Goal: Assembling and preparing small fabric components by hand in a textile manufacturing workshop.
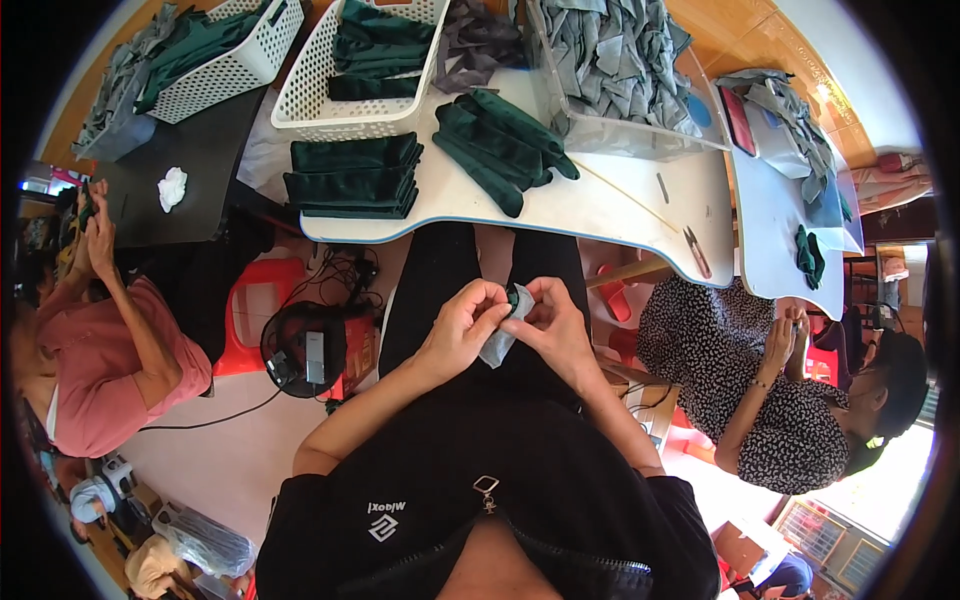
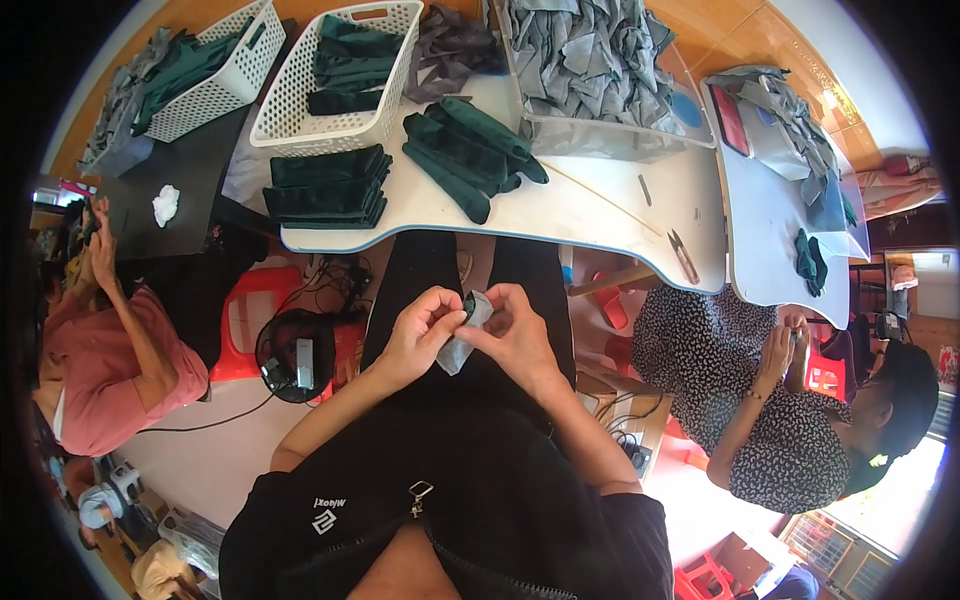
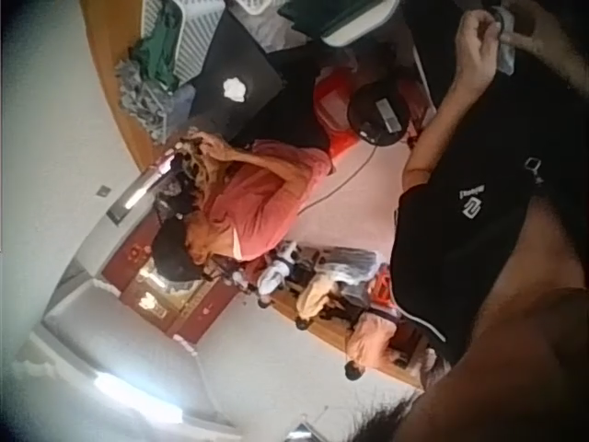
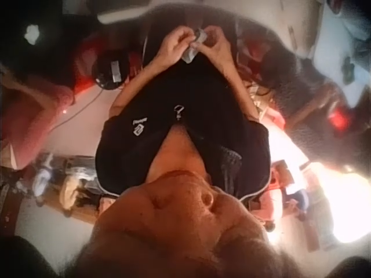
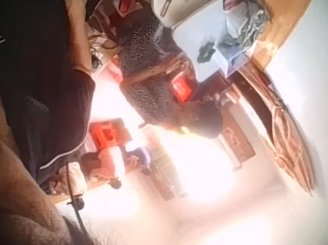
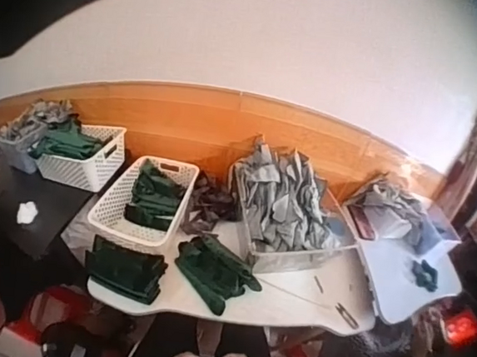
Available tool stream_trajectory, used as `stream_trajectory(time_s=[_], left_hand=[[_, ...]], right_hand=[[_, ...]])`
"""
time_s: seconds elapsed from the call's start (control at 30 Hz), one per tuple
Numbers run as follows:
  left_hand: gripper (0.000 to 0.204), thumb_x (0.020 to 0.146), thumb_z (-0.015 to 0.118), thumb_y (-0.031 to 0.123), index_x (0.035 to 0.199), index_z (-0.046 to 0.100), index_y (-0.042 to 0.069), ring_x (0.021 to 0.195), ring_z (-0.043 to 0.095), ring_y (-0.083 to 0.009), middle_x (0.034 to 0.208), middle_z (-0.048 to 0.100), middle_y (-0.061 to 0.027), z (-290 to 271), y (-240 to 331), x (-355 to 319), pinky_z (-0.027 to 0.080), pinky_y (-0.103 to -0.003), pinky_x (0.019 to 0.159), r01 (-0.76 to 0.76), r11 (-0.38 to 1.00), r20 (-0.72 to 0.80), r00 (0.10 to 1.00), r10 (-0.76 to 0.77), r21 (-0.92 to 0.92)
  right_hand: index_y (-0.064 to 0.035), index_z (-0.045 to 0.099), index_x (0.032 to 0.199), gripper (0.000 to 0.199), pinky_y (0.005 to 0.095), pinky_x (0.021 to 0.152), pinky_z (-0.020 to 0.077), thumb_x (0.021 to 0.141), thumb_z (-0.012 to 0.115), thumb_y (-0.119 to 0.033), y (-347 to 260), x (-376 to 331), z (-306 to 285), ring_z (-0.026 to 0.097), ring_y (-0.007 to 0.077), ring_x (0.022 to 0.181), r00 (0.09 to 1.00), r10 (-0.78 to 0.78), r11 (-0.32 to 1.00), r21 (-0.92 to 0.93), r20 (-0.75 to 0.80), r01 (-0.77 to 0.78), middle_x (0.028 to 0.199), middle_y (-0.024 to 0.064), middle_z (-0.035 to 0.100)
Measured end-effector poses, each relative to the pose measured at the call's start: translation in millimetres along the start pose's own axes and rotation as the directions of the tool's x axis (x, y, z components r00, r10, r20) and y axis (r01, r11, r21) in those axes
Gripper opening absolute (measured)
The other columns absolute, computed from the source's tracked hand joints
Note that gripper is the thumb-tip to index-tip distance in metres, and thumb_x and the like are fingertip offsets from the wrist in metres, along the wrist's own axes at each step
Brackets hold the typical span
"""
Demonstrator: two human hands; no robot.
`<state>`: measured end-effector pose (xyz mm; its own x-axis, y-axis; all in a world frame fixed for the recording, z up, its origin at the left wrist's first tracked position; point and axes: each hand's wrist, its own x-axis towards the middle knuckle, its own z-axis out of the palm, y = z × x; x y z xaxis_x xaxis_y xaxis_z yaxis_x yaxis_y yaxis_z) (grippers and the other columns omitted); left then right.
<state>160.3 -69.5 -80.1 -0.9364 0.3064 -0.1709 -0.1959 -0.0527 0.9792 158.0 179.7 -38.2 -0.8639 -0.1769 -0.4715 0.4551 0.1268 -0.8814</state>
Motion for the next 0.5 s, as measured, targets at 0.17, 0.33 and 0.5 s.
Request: stream_trajectory(time_s=[0.17,0.33,0.5], left_hand=[[0.008,0.139,0.076,0.013,0.143,0.075,0.006,0.103,0.070,-0.0095,0.120,0.076,0.0003,-7.7,-4.0,12.2,0.058,-0.031,0.093,0.083,0.962,0.025,0.997,-0.080,-0.259],[0.012,0.140,0.076,0.018,0.143,0.077,0.006,0.105,0.074,-0.0154,0.120,0.077,-0.0006,-16.1,-25.6,20.1,0.057,-0.036,0.098,0.229,0.622,0.116,0.969,-0.217,-0.749],[0.015,0.141,0.077,0.023,0.143,0.077,0.008,0.114,0.079,-0.0171,0.127,0.079,-0.0018,-38.1,-55.1,35.1,0.064,-0.039,0.103,0.304,0.503,0.162,0.938,-0.307,-0.809]], right_hand=[[0.0033,0.086,0.159,0.045,0.0346,0.107,0.0754,0.116,0.099,-0.004,4.6,30.3,-21.3,0.093,0.0150,0.123,0.999,-0.033,0.997,-0.076,-0.004,0.033,0.138,0.0125,0.098],[0.0100,0.093,0.156,0.030,0.0344,0.101,0.0767,0.131,0.083,-0.003,38.2,58.4,-58.8,0.100,0.0244,0.113,1.000,0.014,0.997,0.070,-0.014,-0.013,0.131,0.0175,0.101],[0.0071,0.092,0.155,0.031,0.0345,0.097,0.0766,0.135,0.082,-0.015,48.4,62.3,-65.4,0.098,0.0229,0.106,0.980,0.081,0.899,0.412,0.181,-0.150,0.125,0.0166,0.100]])
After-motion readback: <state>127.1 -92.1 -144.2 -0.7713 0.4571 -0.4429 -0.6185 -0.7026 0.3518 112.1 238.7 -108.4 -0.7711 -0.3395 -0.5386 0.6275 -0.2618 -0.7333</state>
